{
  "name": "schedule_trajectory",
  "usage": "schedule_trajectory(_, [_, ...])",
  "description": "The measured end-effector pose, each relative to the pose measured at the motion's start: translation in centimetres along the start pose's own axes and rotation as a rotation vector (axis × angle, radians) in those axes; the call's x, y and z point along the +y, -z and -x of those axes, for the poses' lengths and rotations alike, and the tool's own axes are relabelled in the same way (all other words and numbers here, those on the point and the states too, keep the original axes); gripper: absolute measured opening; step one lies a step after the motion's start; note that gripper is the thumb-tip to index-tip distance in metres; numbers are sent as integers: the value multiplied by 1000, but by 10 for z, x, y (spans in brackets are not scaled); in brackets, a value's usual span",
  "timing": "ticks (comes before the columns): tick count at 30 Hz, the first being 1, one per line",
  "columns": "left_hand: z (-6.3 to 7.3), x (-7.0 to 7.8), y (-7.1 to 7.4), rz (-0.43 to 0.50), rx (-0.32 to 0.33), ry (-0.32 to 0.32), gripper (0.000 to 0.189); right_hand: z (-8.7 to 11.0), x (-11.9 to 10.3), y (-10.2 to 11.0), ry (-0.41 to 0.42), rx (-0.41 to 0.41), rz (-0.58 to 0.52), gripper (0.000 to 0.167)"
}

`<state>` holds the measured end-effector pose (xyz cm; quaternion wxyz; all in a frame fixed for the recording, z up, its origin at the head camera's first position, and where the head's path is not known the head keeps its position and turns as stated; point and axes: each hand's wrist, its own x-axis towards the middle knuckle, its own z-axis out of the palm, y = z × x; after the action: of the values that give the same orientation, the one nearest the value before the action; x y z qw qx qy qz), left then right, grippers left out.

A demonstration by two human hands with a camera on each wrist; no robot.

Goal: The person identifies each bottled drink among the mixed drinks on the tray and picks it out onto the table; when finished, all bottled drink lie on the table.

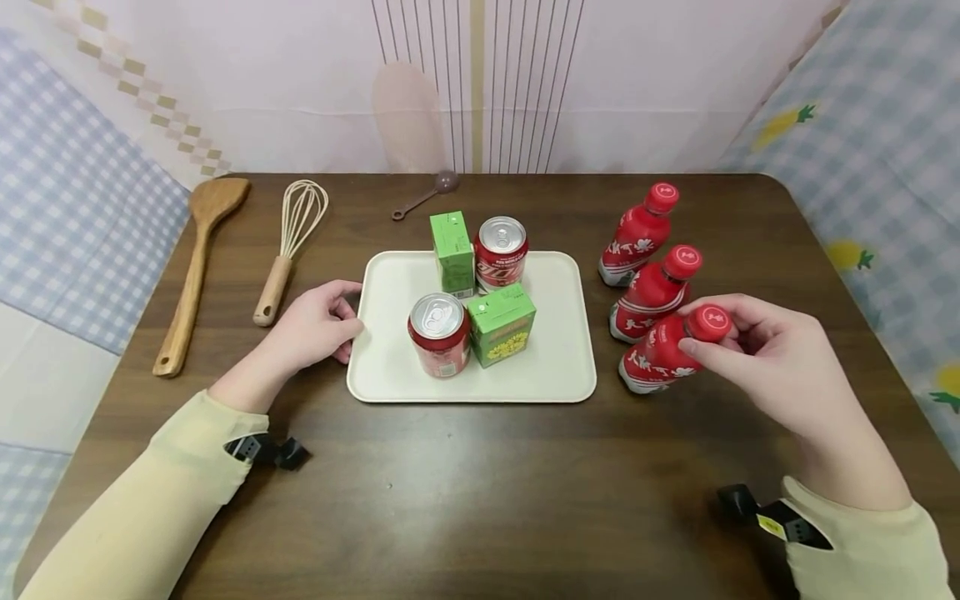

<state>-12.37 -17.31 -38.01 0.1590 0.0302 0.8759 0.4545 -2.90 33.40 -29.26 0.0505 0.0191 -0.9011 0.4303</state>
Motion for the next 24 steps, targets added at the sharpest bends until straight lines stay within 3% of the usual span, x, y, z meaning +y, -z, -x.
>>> schedule_trajectory(5, [1, 2, 1, -20, -5, 9, 62, -1, 2, 0, 30, -33, -11, 31])
schedule_trajectory(24, [1, 1, 0, -14, -11, 5, 63, -3, 4, 0, -5, -50, 30, 33])
